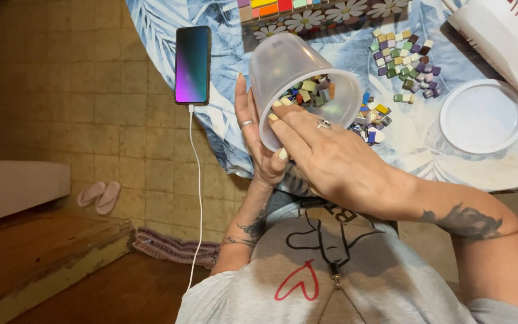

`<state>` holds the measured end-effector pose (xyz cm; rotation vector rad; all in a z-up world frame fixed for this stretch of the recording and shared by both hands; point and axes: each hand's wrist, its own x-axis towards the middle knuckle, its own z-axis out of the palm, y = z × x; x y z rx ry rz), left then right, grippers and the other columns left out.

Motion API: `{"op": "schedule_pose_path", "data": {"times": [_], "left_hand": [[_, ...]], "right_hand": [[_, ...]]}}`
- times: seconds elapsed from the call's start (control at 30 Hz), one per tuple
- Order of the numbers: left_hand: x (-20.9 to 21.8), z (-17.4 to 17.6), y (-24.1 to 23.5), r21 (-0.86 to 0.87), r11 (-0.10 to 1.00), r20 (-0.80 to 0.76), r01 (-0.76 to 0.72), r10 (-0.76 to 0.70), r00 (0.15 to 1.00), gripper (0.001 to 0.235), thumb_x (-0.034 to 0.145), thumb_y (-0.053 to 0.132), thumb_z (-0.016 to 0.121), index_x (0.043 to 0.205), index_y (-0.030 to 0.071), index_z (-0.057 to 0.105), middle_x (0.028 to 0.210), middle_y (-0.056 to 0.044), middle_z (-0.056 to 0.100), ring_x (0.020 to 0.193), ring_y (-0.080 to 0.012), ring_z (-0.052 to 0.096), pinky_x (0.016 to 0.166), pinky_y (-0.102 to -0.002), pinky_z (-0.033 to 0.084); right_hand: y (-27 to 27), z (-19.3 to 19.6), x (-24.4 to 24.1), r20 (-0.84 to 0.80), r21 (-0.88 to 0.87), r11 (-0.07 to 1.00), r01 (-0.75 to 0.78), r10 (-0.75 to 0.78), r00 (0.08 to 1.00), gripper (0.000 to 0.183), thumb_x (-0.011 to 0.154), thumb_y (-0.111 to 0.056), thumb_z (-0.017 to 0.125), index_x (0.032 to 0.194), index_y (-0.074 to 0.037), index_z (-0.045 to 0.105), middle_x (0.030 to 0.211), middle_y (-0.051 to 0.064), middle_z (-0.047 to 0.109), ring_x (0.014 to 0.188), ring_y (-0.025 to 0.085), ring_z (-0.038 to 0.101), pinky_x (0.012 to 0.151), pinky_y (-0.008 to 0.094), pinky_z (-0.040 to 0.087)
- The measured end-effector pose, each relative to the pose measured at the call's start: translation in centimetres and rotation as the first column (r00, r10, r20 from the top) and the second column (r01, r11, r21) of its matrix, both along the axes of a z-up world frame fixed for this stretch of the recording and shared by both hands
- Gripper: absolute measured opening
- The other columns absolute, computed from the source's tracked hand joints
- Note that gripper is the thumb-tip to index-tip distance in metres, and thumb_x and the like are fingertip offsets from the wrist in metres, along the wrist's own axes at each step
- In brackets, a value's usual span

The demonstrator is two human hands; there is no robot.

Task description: The person sorts small square tiles by color and size on a table, picking them from a plastic container and placing them into piles. They occasionally transfer tiles between the container and the table while continuing to sort.

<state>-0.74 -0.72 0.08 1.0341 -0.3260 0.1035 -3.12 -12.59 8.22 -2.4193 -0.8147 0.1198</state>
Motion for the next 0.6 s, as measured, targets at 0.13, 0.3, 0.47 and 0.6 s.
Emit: {"op": "schedule_pose_path", "data": {"times": [0.13, 0.3, 0.47, 0.6], "left_hand": [[0.0, -0.6, -0.1, -0.094, 0.995, 0.011, 0.013, -0.012, 1.000, 0.115, 0.061, 0.043, 0.076, 0.139, 0.007, 0.001, 0.139, -0.010, 0.023, 0.126, -0.0191, 0.031, 0.109, -0.034, 0.026], [-0.1, -0.7, 0.0, -0.083, 0.996, 0.024, -0.007, 0.009, 1.000, 0.110, 0.062, 0.041, 0.075, 0.139, 0.007, 0.005, 0.140, -0.010, 0.023, 0.128, -0.0196, 0.029, 0.111, -0.035, 0.024], [0.0, -0.7, 0.3, -0.052, 0.998, 0.049, -0.026, 0.028, 0.998, 0.104, 0.063, 0.037, 0.074, 0.138, 0.009, 0.008, 0.140, -0.010, 0.023, 0.130, -0.0214, 0.028, 0.112, -0.037, 0.026], [0.1, -1.0, 0.6, -0.010, 0.999, 0.069, -0.048, 0.048, 0.996, 0.101, 0.063, 0.035, 0.073, 0.138, 0.009, 0.010, 0.140, -0.011, 0.022, 0.130, -0.0219, 0.027, 0.112, -0.037, 0.026]], "right_hand": [[-0.5, -0.7, -1.0, 0.163, 0.058, 0.997, -0.042, 0.032, 0.986, 0.038, 0.088, -0.011, 0.034, 0.122, 0.007, 0.032, 0.125, 0.024, 0.041, 0.115, 0.034, 0.042, 0.094, 0.042, 0.033], [-0.5, -0.8, -1.8, 0.328, 0.024, 1.000, -0.010, 0.002, 0.945, 0.033, 0.082, 0.004, 0.038, 0.115, 0.008, 0.043, 0.116, 0.021, 0.052, 0.107, 0.028, 0.051, 0.096, 0.040, 0.035], [-1.1, -1.2, -2.4, 0.364, 0.087, 0.995, -0.042, 0.008, 0.931, 0.034, 0.083, 0.004, 0.036, 0.116, 0.009, 0.040, 0.116, 0.023, 0.051, 0.107, 0.030, 0.053, 0.095, 0.041, 0.038], [-1.2, -0.1, -2.6, 0.389, 0.072, 0.997, -0.022, -0.007, 0.921, 0.028, 0.084, 0.005, 0.033, 0.108, 0.009, 0.049, 0.108, 0.020, 0.056, 0.100, 0.028, 0.056, 0.091, 0.038, 0.041]]}}
